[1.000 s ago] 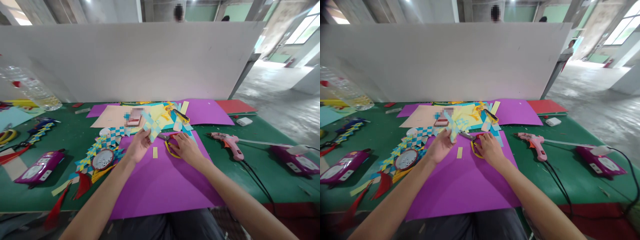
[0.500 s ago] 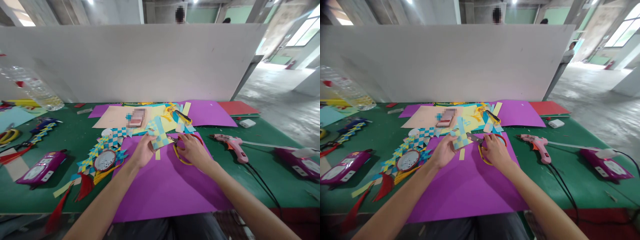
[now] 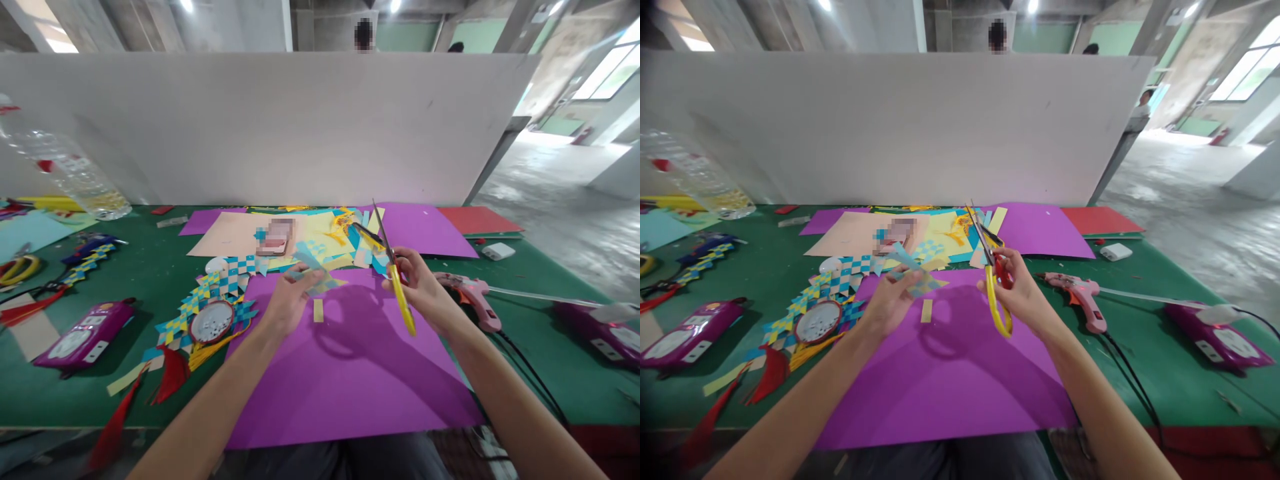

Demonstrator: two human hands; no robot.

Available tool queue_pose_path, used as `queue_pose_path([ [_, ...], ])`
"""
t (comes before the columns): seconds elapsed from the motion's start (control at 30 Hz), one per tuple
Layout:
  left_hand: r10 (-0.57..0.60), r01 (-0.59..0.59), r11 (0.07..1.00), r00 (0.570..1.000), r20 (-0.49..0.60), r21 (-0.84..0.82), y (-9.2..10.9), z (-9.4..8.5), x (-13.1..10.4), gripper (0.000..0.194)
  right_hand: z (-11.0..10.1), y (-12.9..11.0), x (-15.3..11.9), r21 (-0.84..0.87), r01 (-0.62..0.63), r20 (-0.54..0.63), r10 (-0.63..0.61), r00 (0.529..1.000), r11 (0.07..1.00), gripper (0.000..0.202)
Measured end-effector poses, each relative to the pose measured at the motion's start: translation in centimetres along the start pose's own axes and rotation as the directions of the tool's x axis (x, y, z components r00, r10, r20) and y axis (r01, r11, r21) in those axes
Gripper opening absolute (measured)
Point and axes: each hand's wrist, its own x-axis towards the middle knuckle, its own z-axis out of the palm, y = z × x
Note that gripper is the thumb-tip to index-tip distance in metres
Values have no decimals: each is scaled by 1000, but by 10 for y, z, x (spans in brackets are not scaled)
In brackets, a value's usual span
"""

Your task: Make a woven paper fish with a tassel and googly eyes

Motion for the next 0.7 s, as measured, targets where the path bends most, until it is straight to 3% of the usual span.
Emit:
queue_pose_path([
  [0.1, 11, -11, 999, 1000, -10, 43, 0, 0, 0, 23, 2, -12, -12, 97, -10, 49, 5, 999, 995, 53],
  [0.2, -20, 23, 997, 999, -36, 70, 1, 2, -2, 30, -1, -22, -20, 77, -53, 70, 47, 996, 996, 37],
  [0.33, -36, 38, 994, 999, -23, 101, 2, 5, -4, 29, -14, -30, -21, -121, -122, 198, 144, 969, 985, 36],
  [0.5, -11, 19, 984, 999, -41, 178, 2, 7, -7, 27, -38, -26, -13, -406, -48, 332, 196, 923, 913, 42],
  [0.7, -5, 18, 974, 998, -58, 224, 1, 8, -9, 29, -40, -12, -16, -483, -8, 369, 212, 905, 876, 46],
])
